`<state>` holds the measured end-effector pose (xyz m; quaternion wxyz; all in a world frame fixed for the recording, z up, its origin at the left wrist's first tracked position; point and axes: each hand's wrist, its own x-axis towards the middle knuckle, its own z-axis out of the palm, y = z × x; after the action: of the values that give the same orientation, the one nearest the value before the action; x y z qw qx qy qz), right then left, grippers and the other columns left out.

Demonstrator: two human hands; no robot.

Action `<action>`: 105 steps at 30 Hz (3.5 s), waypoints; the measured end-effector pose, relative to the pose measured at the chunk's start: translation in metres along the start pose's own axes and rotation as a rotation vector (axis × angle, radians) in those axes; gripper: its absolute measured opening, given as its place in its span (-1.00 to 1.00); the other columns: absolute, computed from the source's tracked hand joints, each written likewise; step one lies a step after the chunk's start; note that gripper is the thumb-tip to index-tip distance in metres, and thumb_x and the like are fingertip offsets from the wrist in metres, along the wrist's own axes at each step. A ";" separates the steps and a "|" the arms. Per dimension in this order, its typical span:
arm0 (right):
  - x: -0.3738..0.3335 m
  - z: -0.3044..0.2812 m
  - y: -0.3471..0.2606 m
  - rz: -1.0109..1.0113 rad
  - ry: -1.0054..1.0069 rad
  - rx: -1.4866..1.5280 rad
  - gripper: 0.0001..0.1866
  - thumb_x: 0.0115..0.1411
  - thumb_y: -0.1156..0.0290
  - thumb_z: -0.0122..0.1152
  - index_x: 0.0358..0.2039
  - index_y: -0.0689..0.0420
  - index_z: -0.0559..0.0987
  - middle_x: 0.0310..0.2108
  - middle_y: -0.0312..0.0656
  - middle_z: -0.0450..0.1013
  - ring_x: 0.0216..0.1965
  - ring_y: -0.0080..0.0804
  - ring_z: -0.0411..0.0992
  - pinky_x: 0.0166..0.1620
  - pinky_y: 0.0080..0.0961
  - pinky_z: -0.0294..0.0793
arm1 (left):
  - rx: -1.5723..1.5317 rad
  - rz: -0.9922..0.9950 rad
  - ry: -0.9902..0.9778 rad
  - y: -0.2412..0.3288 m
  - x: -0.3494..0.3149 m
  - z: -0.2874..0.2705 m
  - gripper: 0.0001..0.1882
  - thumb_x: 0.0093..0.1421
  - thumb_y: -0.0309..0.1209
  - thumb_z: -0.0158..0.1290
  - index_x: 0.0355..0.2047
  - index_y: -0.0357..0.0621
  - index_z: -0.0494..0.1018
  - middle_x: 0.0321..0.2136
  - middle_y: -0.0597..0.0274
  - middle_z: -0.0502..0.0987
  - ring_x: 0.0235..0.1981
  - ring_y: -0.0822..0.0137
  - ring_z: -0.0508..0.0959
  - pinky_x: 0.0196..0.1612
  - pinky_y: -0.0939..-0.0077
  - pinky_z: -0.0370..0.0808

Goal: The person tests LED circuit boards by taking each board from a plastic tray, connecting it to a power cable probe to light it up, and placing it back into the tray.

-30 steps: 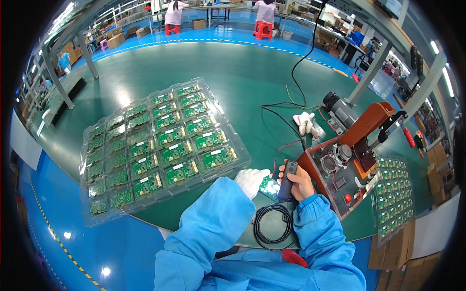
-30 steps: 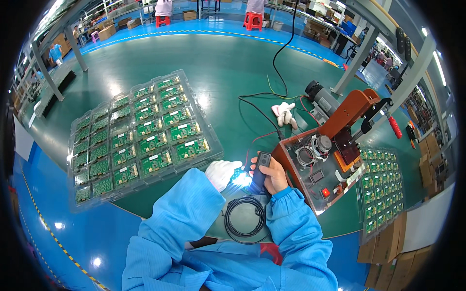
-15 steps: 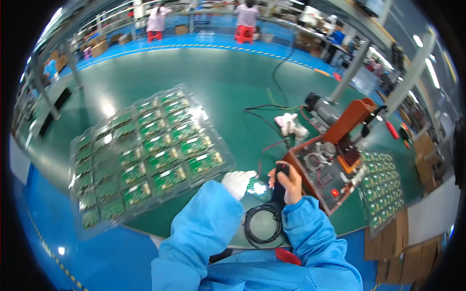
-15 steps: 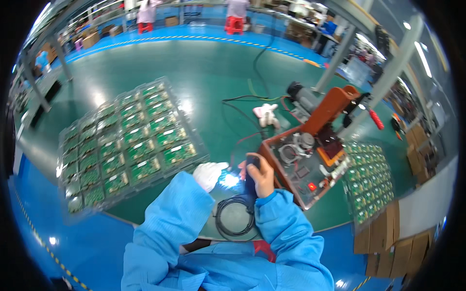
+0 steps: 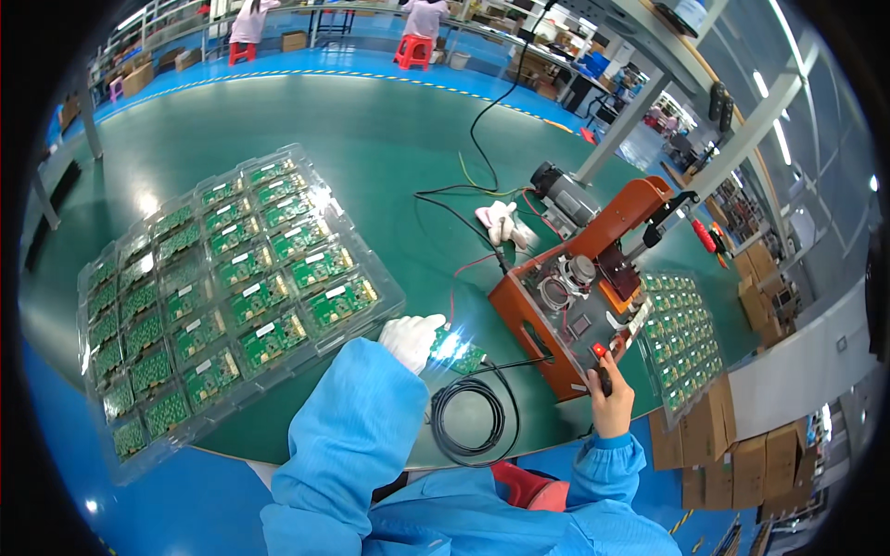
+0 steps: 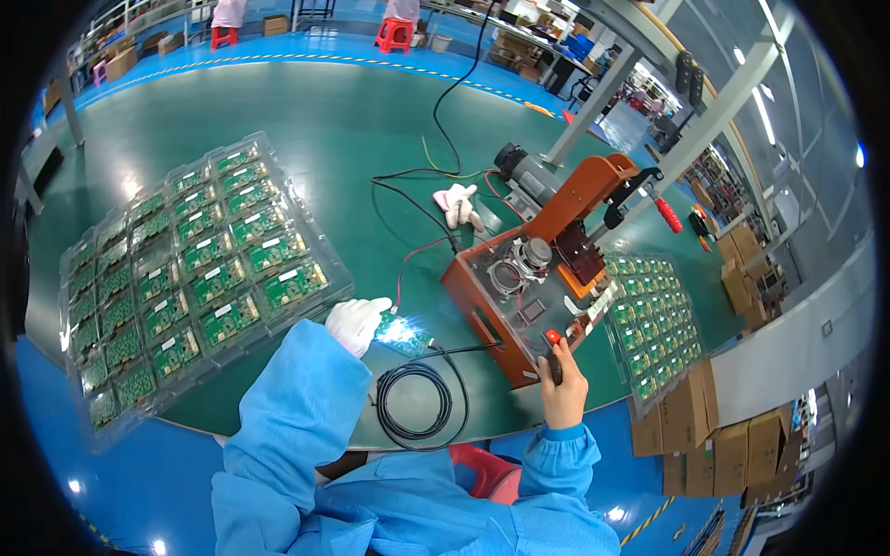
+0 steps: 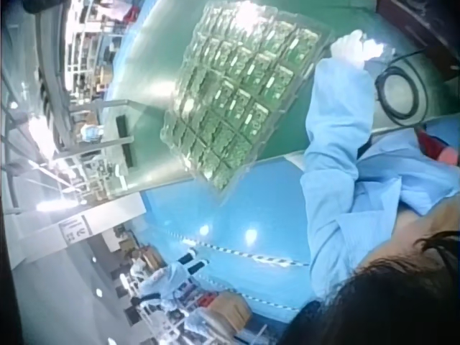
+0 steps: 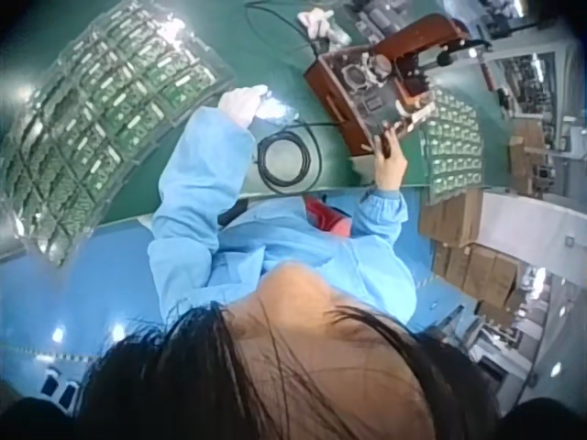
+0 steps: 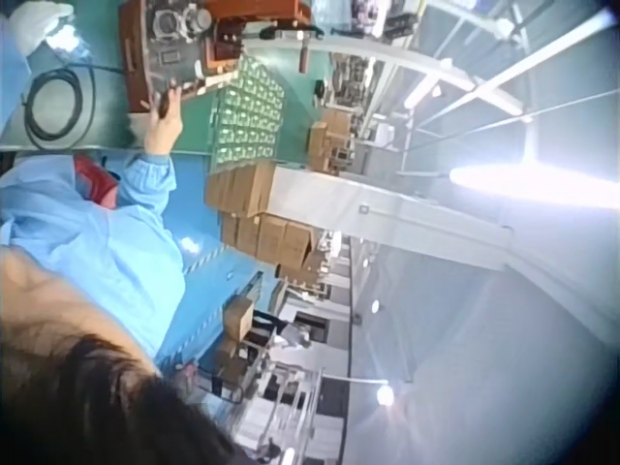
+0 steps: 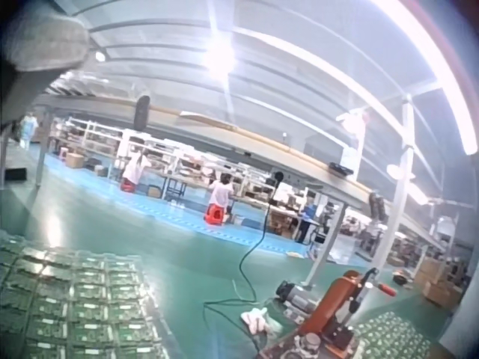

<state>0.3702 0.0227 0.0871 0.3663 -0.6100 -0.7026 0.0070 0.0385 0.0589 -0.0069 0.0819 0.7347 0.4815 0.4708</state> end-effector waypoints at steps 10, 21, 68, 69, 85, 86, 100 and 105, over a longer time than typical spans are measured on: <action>0.016 -0.004 -0.029 -0.005 -0.160 -0.253 -0.62 -0.02 0.32 0.25 -0.22 0.28 0.49 -0.14 -0.06 0.37 -0.24 -0.05 0.43 -0.18 -0.33 0.42 | -0.131 -0.180 -0.012 -0.008 -0.010 0.002 -0.61 -0.07 -0.37 0.15 -0.19 -0.17 0.42 -0.45 0.15 0.53 -0.48 0.26 0.51 -0.37 0.41 0.41; 0.050 0.118 -0.120 0.072 -0.707 0.904 -0.70 0.01 0.53 0.21 -0.20 0.30 0.48 -0.38 -0.26 0.47 -0.43 -0.64 0.36 -0.41 -0.66 0.36 | -0.511 -0.390 -0.137 0.019 -0.002 -0.011 -0.77 -0.11 -0.46 0.13 -0.36 -0.10 0.48 -0.49 0.16 0.51 -0.44 0.30 0.52 -0.35 0.44 0.44; 0.046 0.169 -0.091 -0.465 -0.381 0.664 -0.85 -0.16 0.54 0.31 -0.55 0.22 0.50 -0.56 -0.05 0.43 -0.51 -0.11 0.43 -0.45 -0.39 0.38 | 0.647 -0.808 0.457 -0.124 -0.092 -0.346 -0.75 -0.05 -0.40 0.10 -0.29 -0.04 0.54 -0.27 0.05 0.41 -0.24 0.09 0.46 -0.13 0.35 0.41; 0.045 0.169 -0.088 -0.470 -0.387 0.644 -0.85 -0.16 0.53 0.31 -0.55 0.21 0.50 -0.56 -0.05 0.43 -0.51 -0.10 0.43 -0.44 -0.39 0.39 | 0.658 -0.836 0.471 -0.127 -0.085 -0.341 -0.76 -0.04 -0.40 0.11 -0.30 -0.04 0.53 -0.26 0.01 0.43 -0.24 0.06 0.46 -0.13 0.33 0.41; 0.051 0.161 -0.082 -0.455 -0.439 0.593 -0.85 -0.18 0.53 0.19 -0.48 0.15 0.54 -0.52 -0.10 0.46 -0.44 -0.11 0.43 -0.36 -0.31 0.40 | 1.160 -0.812 -0.157 -0.137 -0.034 -0.324 -0.56 0.09 -0.08 -0.17 -0.09 -0.02 0.38 -0.04 0.16 0.39 0.03 0.13 0.31 0.18 0.04 -0.02; 0.051 0.162 -0.081 -0.459 -0.437 0.593 -0.84 -0.18 0.53 0.18 -0.48 0.15 0.54 -0.52 -0.10 0.46 -0.43 -0.10 0.43 -0.35 -0.30 0.40 | 1.254 -0.788 -0.150 -0.153 -0.033 -0.327 -0.59 0.06 -0.12 -0.11 -0.11 0.00 0.38 -0.09 0.14 0.42 -0.02 0.13 0.36 0.14 0.07 0.05; 0.050 0.161 -0.080 -0.442 -0.486 0.555 -0.78 -0.21 0.55 0.13 -0.43 0.16 0.52 -0.46 -0.09 0.46 -0.37 -0.09 0.43 -0.30 -0.28 0.39 | 1.559 -0.990 -0.532 -0.195 0.012 -0.328 -0.71 0.05 -0.24 -0.06 -0.19 0.13 0.47 -0.20 0.26 0.49 -0.03 0.30 0.38 0.03 0.27 0.22; 0.048 0.158 -0.083 -0.444 -0.452 0.587 -0.79 -0.17 0.55 0.13 -0.42 0.16 0.53 -0.47 -0.08 0.46 -0.38 -0.08 0.43 -0.32 -0.28 0.40 | 0.926 -0.978 0.191 -0.145 0.021 -0.336 -0.63 0.12 -0.28 -0.19 -0.09 -0.07 0.38 -0.26 0.05 0.53 -0.26 0.00 0.52 -0.18 0.10 0.42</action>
<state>0.2174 0.1119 0.0334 0.3540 -0.2970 -0.8475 0.2611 -0.3099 0.0397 0.1055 -0.0803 0.3470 0.9153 0.1879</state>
